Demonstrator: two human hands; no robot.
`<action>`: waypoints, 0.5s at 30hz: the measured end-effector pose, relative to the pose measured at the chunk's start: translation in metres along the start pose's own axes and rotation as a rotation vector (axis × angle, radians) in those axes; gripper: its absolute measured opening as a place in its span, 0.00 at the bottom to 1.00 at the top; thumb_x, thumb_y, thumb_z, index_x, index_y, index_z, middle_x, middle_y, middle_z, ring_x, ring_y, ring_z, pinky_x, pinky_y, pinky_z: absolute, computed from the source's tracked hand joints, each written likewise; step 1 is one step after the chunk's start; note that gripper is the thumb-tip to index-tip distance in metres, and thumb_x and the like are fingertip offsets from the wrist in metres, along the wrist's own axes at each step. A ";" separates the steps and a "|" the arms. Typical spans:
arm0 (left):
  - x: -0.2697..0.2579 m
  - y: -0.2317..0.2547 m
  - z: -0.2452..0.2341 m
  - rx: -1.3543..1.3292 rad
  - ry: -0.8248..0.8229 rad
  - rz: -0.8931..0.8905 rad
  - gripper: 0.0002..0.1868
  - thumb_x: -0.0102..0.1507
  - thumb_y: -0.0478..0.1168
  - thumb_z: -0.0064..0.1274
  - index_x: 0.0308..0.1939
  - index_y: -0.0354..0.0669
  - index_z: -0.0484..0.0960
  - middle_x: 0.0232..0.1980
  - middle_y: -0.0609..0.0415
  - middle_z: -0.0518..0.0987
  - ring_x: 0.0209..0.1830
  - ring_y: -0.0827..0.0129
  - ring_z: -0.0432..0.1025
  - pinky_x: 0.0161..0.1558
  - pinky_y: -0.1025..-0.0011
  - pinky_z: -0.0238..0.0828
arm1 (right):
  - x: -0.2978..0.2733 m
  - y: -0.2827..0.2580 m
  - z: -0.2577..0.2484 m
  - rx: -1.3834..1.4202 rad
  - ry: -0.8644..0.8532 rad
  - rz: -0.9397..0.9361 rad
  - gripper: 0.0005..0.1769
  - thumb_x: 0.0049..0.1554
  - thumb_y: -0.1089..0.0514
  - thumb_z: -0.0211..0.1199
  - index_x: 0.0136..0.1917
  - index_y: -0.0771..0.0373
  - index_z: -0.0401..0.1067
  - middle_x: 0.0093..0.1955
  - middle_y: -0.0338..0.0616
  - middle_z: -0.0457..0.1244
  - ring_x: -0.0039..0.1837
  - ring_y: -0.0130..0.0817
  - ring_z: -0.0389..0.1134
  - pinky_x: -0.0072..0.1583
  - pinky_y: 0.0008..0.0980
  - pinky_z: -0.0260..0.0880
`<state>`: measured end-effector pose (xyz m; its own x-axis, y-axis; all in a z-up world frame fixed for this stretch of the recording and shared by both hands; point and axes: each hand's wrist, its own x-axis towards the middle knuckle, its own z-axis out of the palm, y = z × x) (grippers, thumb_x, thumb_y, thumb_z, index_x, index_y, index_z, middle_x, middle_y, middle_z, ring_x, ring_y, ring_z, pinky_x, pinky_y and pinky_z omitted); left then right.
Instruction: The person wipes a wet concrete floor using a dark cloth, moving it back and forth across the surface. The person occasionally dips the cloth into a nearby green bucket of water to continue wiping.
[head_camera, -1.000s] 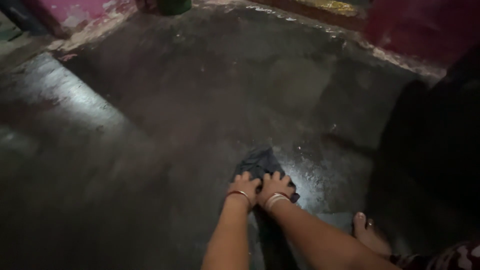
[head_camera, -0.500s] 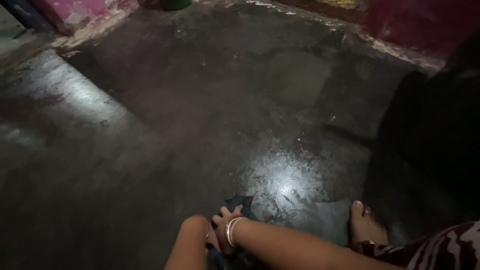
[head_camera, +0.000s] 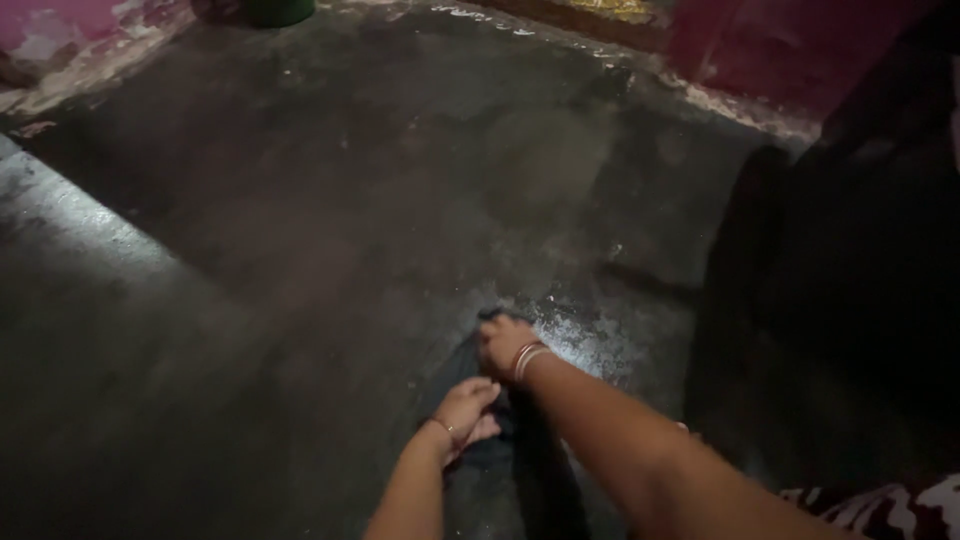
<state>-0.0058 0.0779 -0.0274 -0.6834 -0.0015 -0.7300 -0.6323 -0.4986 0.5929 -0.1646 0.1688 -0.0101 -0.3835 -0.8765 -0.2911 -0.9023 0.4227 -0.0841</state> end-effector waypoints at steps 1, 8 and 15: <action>0.007 0.006 0.007 0.085 0.080 0.067 0.25 0.65 0.46 0.56 0.65 0.45 0.74 0.52 0.49 0.78 0.42 0.63 0.75 0.47 0.61 0.80 | 0.000 0.018 -0.004 0.034 0.033 0.065 0.13 0.57 0.49 0.62 0.54 0.45 0.80 0.70 0.38 0.59 0.74 0.46 0.56 0.71 0.46 0.61; 0.021 0.037 0.022 0.810 0.489 0.881 0.27 0.59 0.43 0.63 0.62 0.44 0.78 0.61 0.39 0.76 0.58 0.49 0.72 0.58 0.59 0.69 | -0.022 0.112 -0.040 0.264 0.068 0.643 0.31 0.58 0.55 0.63 0.73 0.40 0.63 0.80 0.35 0.50 0.79 0.44 0.51 0.74 0.48 0.57; 0.001 0.044 0.004 0.761 0.481 0.641 0.25 0.61 0.47 0.59 0.62 0.48 0.78 0.60 0.42 0.78 0.55 0.54 0.77 0.58 0.61 0.73 | -0.094 0.133 -0.070 0.429 0.030 1.172 0.28 0.65 0.55 0.53 0.77 0.47 0.57 0.80 0.51 0.48 0.78 0.57 0.52 0.72 0.54 0.60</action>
<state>-0.0362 0.0591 -0.0006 -0.8560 -0.4879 -0.1707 -0.3837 0.3786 0.8423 -0.2623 0.2910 0.0732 -0.9220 0.0758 -0.3798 0.1203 0.9882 -0.0947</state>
